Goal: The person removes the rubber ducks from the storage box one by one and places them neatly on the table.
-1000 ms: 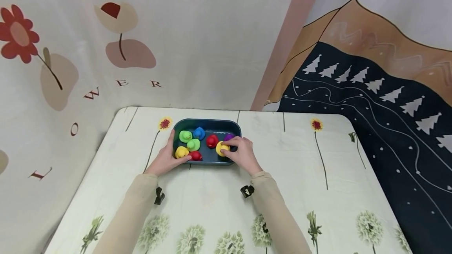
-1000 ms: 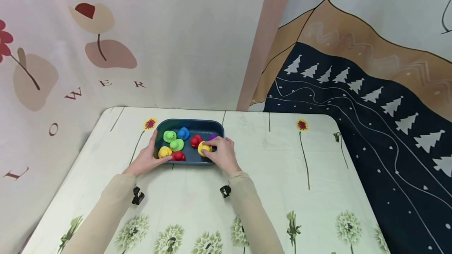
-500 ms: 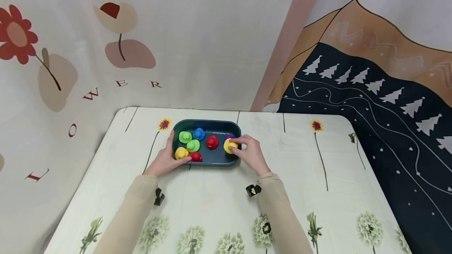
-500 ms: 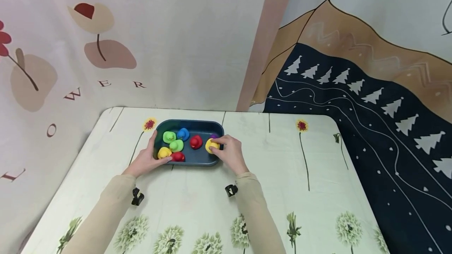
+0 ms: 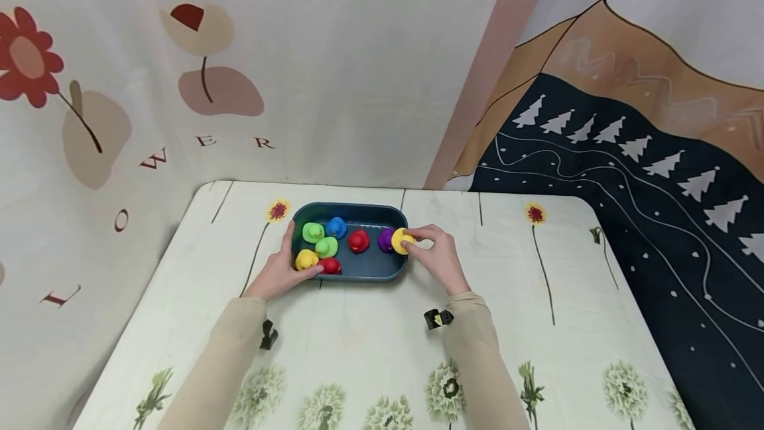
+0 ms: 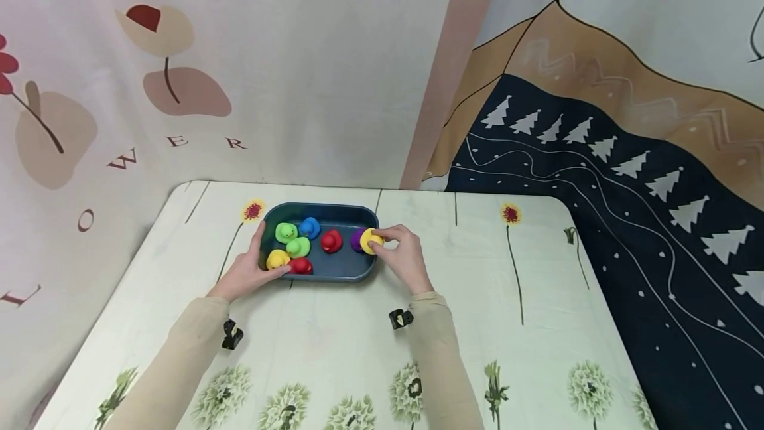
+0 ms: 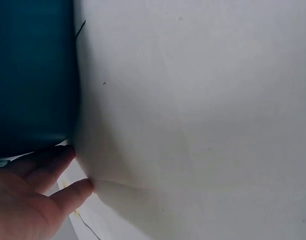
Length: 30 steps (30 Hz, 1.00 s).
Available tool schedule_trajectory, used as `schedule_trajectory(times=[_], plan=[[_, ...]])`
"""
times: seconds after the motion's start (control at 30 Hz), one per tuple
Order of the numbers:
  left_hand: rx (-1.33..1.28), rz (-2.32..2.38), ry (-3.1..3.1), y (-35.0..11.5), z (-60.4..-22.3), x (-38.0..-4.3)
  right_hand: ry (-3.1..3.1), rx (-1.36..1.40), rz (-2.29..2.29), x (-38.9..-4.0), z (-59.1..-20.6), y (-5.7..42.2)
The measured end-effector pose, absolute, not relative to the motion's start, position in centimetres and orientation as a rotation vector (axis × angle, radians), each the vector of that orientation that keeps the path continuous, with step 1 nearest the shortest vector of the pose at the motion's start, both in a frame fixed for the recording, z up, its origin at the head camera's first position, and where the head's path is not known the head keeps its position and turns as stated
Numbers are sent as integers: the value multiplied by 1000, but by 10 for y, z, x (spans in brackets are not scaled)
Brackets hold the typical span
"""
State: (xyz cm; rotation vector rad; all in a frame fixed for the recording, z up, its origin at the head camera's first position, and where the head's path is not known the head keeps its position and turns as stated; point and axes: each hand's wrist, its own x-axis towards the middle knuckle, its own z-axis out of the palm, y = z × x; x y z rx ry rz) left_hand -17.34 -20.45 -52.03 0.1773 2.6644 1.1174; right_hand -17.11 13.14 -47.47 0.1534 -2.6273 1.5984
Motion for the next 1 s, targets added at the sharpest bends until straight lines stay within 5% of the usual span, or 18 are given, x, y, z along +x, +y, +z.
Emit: schedule_trajectory(times=[1.0], plan=[[176,1117,2670,-205,-524,-175,-2636,-16,1583,-187,-503,185]])
